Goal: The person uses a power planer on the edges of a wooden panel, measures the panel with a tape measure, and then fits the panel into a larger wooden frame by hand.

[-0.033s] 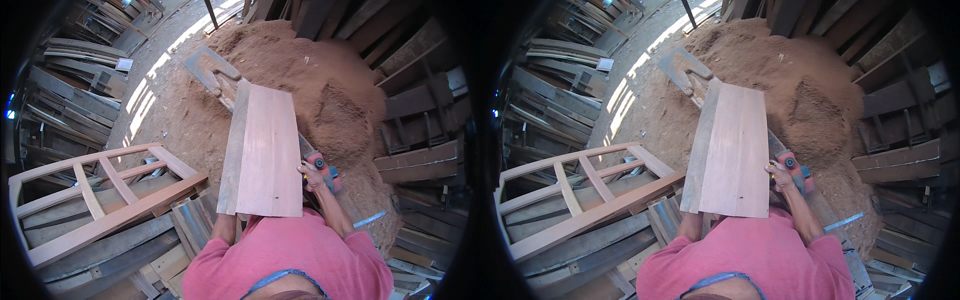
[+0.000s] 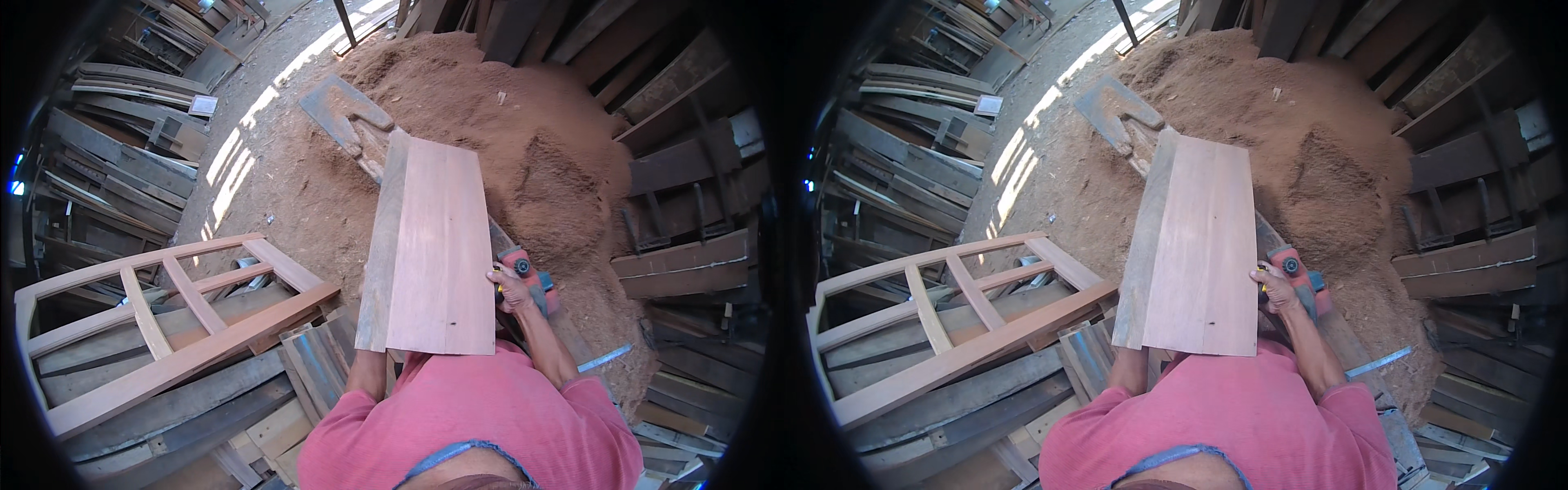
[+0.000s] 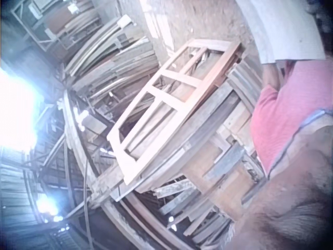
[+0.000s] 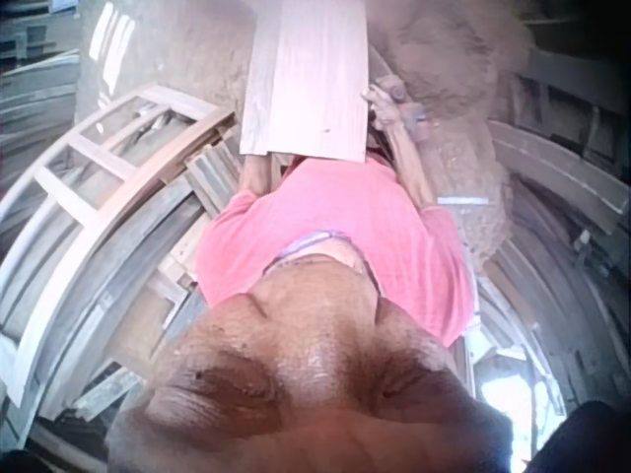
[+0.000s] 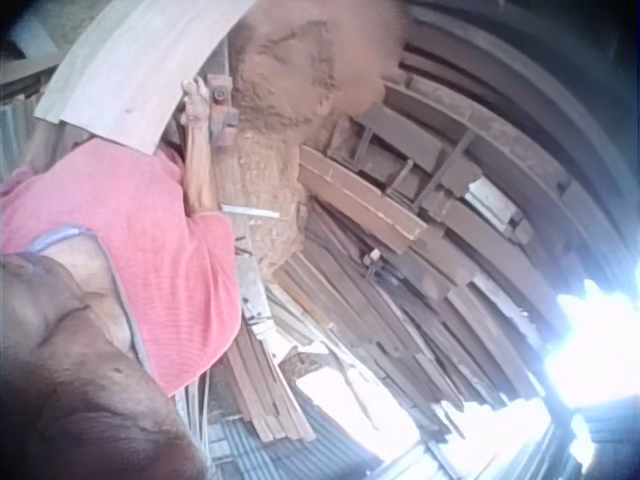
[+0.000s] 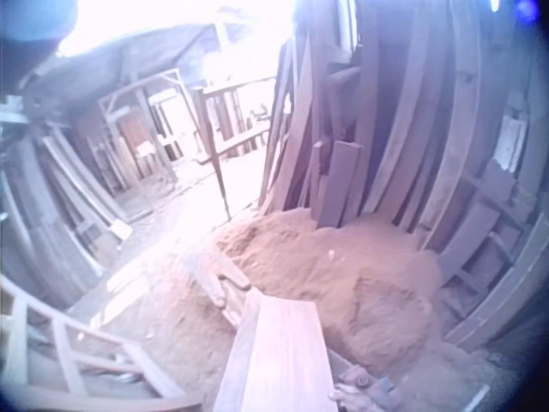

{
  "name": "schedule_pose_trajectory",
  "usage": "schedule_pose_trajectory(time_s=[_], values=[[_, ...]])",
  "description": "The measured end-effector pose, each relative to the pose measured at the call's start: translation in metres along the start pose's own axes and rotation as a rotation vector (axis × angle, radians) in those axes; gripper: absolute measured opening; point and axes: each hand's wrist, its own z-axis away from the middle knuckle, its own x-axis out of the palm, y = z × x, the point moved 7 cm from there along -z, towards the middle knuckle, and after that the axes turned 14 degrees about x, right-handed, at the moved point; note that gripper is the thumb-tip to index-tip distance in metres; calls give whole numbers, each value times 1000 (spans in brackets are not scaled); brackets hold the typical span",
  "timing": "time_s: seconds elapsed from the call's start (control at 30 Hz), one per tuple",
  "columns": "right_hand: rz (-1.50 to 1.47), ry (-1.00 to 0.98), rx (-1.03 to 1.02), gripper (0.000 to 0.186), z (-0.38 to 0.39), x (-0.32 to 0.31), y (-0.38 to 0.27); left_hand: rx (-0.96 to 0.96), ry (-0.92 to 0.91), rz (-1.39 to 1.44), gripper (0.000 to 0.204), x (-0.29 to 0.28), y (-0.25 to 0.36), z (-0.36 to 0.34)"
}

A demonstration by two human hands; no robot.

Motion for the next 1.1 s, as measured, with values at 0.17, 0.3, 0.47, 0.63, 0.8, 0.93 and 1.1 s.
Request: schedule_pose_trajectory(time_s=[0.17,0.3,0.47,0.63,0.8,0.93,1.1], values=[[81,33,10,41,3,2,-10,-59,-7,-219,76,9,40,5],[126,41,23,41,-2,-8,0,-174,-103,-956,77,35,45,-16],[7,80,12,41,-1,-8,19,-151,-107,-1015,75,50,42,-33],[93,215,-13,45,-29,-15,10,-212,-110,-997,72,-10,55,-83],[642,652,-66,59,-33,-1,-15,-299,-118,-1070,65,-79,71,-117],[427,530,72,61,-8,-2,-4,-297,-3,-1135,62,-124,68,-108],[265,266,221,52,11,13,7,-40,-42,-1377,60,-143,62,-106]])
